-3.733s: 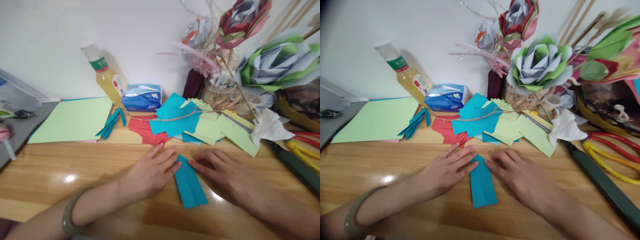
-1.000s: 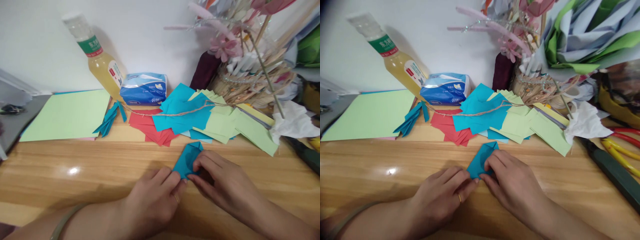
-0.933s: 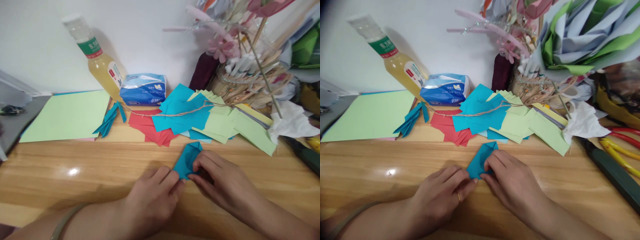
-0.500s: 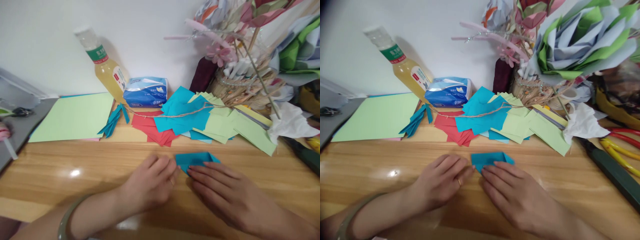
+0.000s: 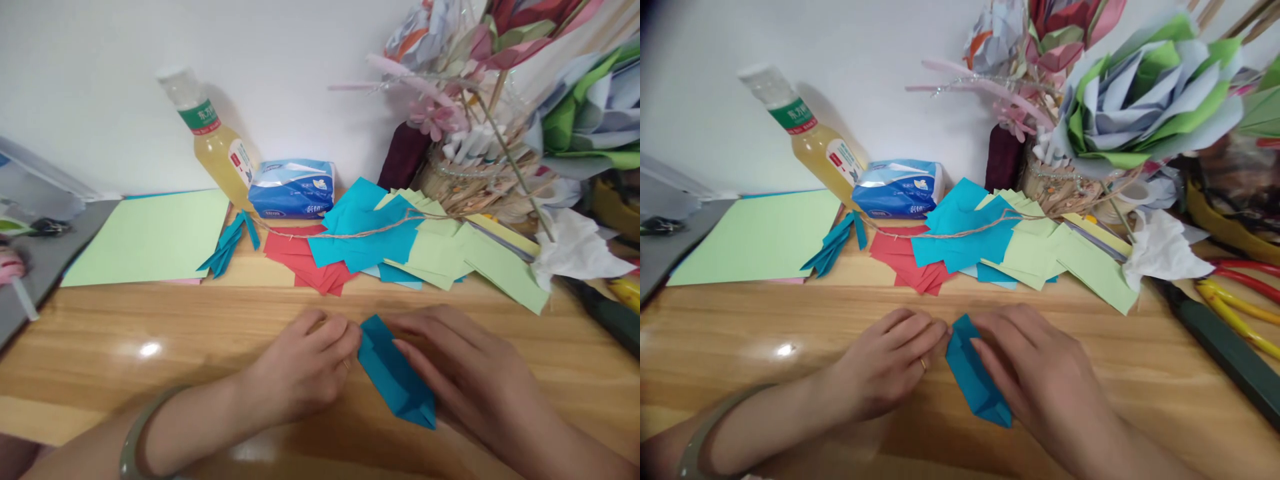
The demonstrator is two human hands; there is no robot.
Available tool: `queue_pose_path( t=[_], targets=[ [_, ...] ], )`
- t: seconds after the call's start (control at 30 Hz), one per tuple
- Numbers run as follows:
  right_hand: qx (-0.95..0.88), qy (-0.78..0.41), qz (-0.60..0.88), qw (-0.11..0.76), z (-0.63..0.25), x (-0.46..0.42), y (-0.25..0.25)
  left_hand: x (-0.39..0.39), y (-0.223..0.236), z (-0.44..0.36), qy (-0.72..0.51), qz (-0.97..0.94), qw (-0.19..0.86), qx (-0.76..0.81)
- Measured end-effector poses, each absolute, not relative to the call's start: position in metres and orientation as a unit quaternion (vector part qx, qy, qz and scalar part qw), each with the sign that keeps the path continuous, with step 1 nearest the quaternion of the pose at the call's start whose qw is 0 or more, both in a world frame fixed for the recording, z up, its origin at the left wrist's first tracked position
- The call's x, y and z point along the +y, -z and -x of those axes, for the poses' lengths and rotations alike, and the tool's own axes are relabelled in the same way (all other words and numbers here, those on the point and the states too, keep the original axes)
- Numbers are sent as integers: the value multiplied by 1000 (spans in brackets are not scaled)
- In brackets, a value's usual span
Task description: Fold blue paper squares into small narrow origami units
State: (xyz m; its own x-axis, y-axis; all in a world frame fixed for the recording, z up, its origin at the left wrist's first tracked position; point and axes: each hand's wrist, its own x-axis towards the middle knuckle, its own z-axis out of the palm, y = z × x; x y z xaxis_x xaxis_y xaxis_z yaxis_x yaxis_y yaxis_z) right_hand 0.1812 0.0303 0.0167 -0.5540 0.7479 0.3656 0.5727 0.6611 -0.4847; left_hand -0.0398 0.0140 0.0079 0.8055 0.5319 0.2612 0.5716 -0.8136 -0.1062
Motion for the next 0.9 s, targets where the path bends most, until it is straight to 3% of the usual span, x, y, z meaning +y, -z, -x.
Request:
queue_pose_path(
  t=[0.2,0.43,0.67,0.9],
  targets=[
    [-879,-164,378,241,-177,43,-4,17,-11,38,136,936,70,-316],
    [-934,-36,274,224,-181,41,-5,25,-13,34,172,916,88,-352],
    [-949,1,228,218,-183,41,-8,26,-5,28,206,901,119,-362],
    [-950,42,226,212,-180,38,-12,21,-1,26,243,907,82,-334]
  ],
)
